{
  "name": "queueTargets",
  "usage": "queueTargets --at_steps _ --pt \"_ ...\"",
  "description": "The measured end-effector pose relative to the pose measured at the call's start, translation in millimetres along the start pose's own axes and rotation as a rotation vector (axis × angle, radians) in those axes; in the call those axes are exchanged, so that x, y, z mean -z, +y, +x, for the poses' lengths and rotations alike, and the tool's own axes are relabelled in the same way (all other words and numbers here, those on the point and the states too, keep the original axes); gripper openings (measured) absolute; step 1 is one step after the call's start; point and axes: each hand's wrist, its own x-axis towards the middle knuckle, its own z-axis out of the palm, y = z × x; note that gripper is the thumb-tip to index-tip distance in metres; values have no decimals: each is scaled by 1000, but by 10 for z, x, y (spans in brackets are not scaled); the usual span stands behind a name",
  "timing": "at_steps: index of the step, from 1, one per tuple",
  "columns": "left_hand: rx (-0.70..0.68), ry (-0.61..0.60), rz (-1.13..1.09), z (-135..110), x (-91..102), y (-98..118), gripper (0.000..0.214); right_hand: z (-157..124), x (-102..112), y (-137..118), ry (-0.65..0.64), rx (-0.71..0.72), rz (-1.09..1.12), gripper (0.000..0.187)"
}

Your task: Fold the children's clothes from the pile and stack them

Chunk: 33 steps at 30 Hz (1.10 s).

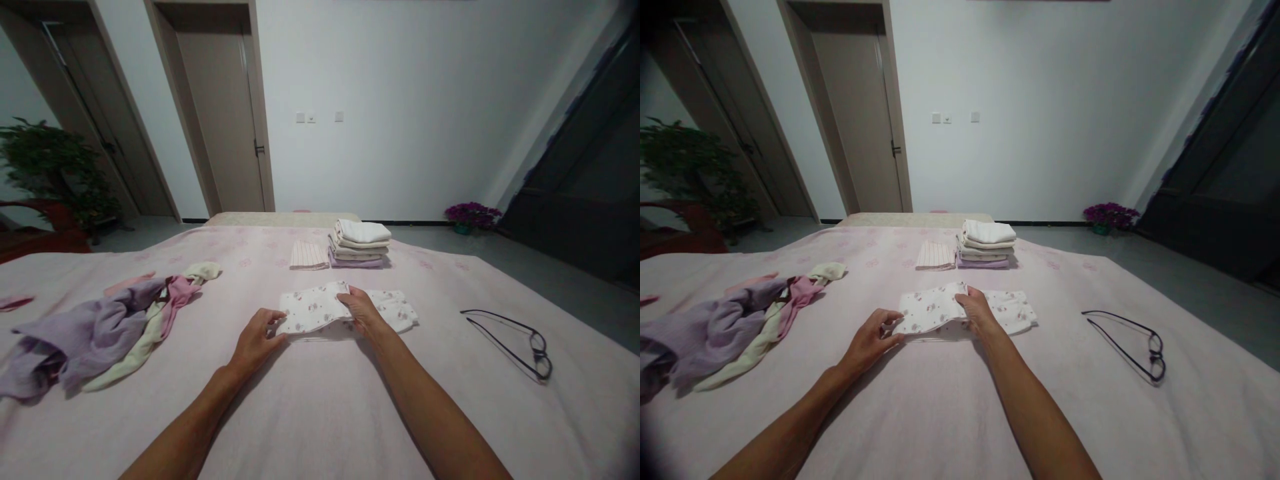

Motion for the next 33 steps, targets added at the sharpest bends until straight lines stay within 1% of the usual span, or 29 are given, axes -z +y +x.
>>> queueTargets --at_steps 2,4,8,12,16,19,21,24,28,30,33 --pt "-37 -11 38 -22 -21 39 37 -1 52 -34 11 -2 7 26" --pt "-74 8 94 -28 -67 116 38 -8 99 -73 20 -6 16 27" --pt "-131 69 278 -11 -231 256 36 -32 145 -154 14 4 37 27" --pt "-144 93 449 18 -368 303 39 -65 149 -274 7 38 80 30" --pt "-167 77 568 26 -400 318 41 -114 249 -435 18 99 45 33" --pt "-181 69 595 31 -413 337 40 -138 432 -490 42 144 -83 36" --pt "-203 52 598 42 -437 353 36 -126 600 -469 65 151 -195 36" --pt "-251 8 608 59 -489 388 27 -60 890 -374 128 164 -380 34" --pt "-288 -38 628 63 -543 442 22 37 1228 -226 207 258 -665 33" --pt "-304 -54 627 59 -555 454 19 51 1326 -173 239 276 -828 34" --pt "-326 -80 632 57 -564 443 16 27 1374 -137 284 250 -1054 32"
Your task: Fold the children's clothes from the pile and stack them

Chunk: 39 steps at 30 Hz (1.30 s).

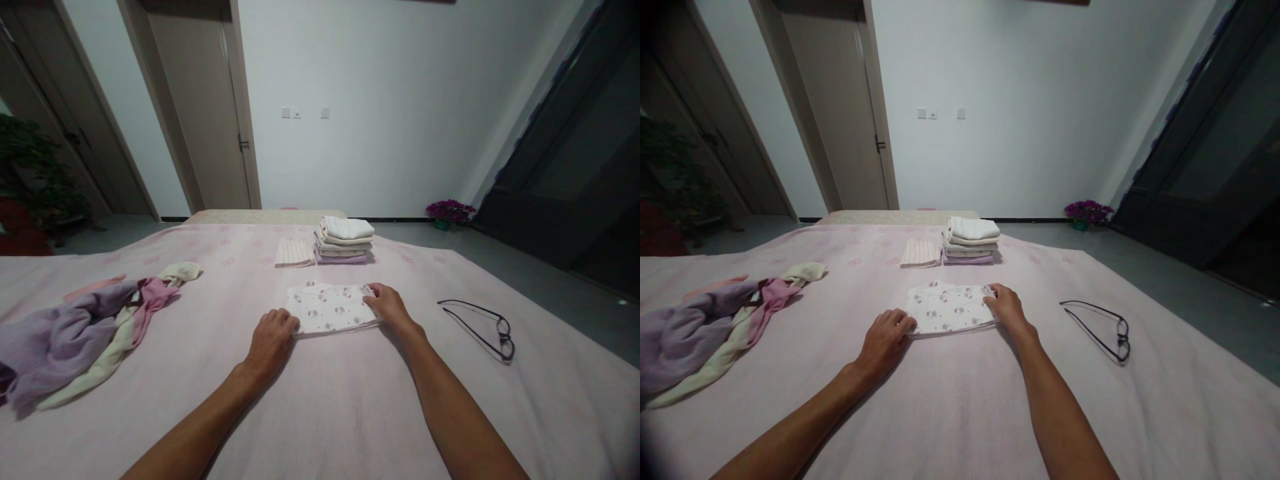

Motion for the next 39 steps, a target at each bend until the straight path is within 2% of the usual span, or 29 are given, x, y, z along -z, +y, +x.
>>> queueTargets --at_steps 6,11,21,24,26,28,31,34,37,39 --pt "-36 -1 -10 -12 -43 -37 16 -58 39 -49 -19 12 -200 35" --pt "-8 -4 -63 -35 -31 -60 17 -71 75 -57 -32 -27 -344 44" --pt "9 -34 -134 -47 40 -44 16 -146 82 -12 -16 -16 -427 38" --pt "21 -38 -179 -60 77 -36 16 -158 91 17 60 26 -460 37" --pt "75 -58 -222 -57 95 -53 10 -158 108 40 129 12 -497 43" --pt "192 -76 -282 -25 95 -102 13 -152 125 68 155 -70 -516 55" --pt "415 -81 -368 100 60 -231 28 -134 141 118 99 -210 -501 69" --pt "580 -134 -387 314 6 -350 42 -108 145 150 41 -268 -467 74" --pt "699 -222 -374 543 -48 -390 53 -90 153 142 6 -299 -445 76" --pt "732 -245 -371 654 -83 -387 49 -89 167 123 -34 -308 -442 71"
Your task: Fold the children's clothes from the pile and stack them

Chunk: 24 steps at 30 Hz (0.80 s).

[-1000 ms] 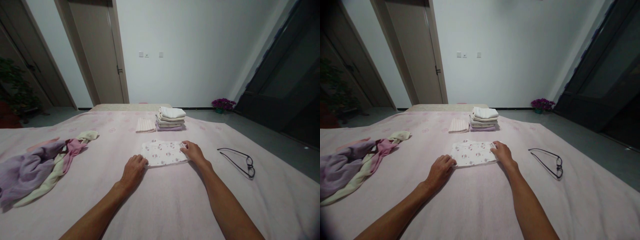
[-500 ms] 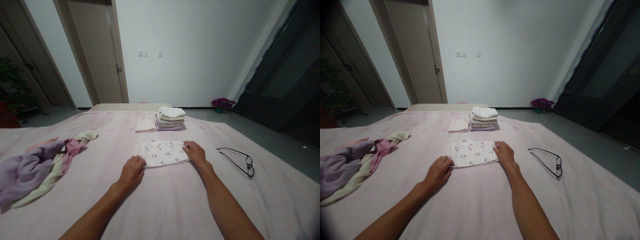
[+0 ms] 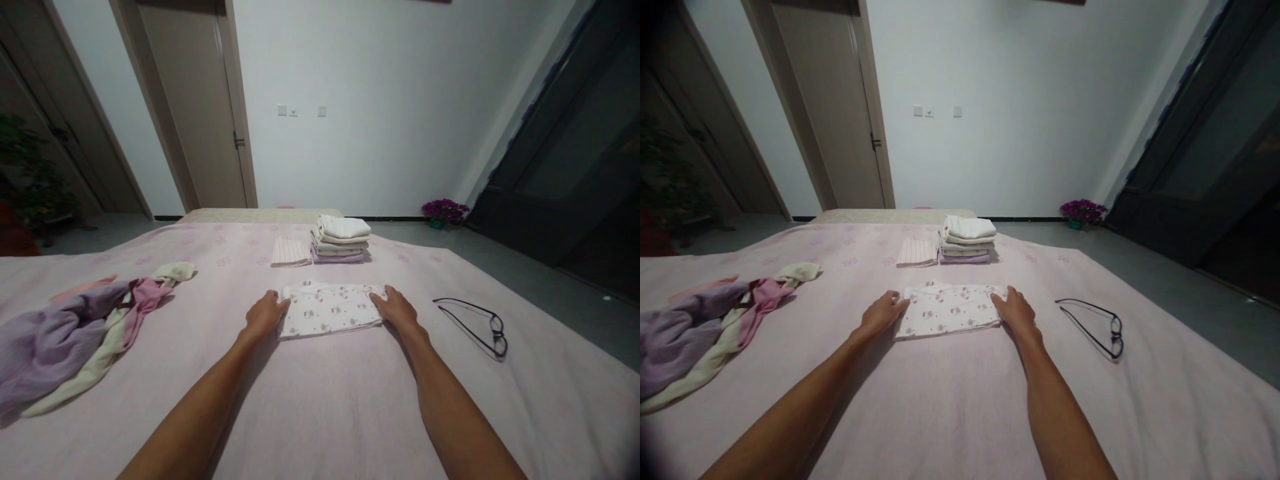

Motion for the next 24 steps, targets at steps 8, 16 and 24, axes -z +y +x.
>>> queueTargets --at_steps 8,16,24 --pt "-82 49 -167 80 -52 -120 24 7 2 9 21 13 130 51" --pt "-24 221 -242 41 494 -693 27 -220 -334 -497 -17 270 730 37" --pt "-197 489 165 -277 626 -1116 30 -588 -250 -796 199 594 429 19"
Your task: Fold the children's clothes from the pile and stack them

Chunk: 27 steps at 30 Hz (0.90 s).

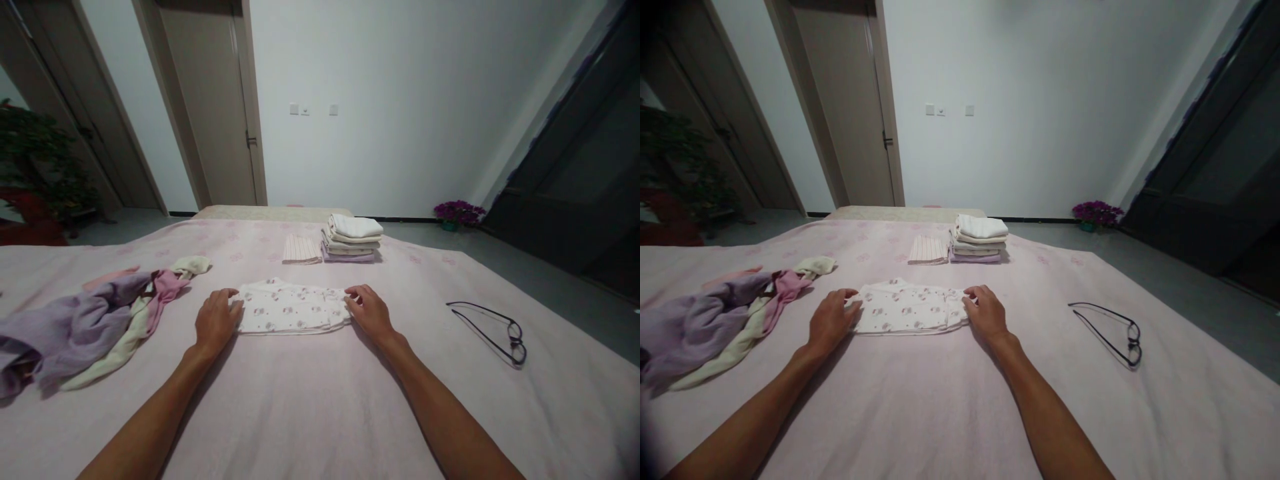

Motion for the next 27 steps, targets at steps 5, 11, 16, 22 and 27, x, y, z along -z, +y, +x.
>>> queueTargets --at_steps 5,11,16,22,27 --pt "-330 -22 -102 -248 -45 362 15 -104 85 -197 -176 342 -12 13" --pt "-519 -119 -183 -339 -93 482 16 -154 63 -262 -243 491 -142 14" --pt "-545 -163 -212 -363 -80 446 15 -159 16 -243 -284 585 -274 11" --pt "-550 -213 -228 -366 -80 455 11 -160 -47 -272 -269 634 -334 17" --pt "-536 -240 -233 -375 -83 437 11 -168 -16 -285 -229 625 -263 13"
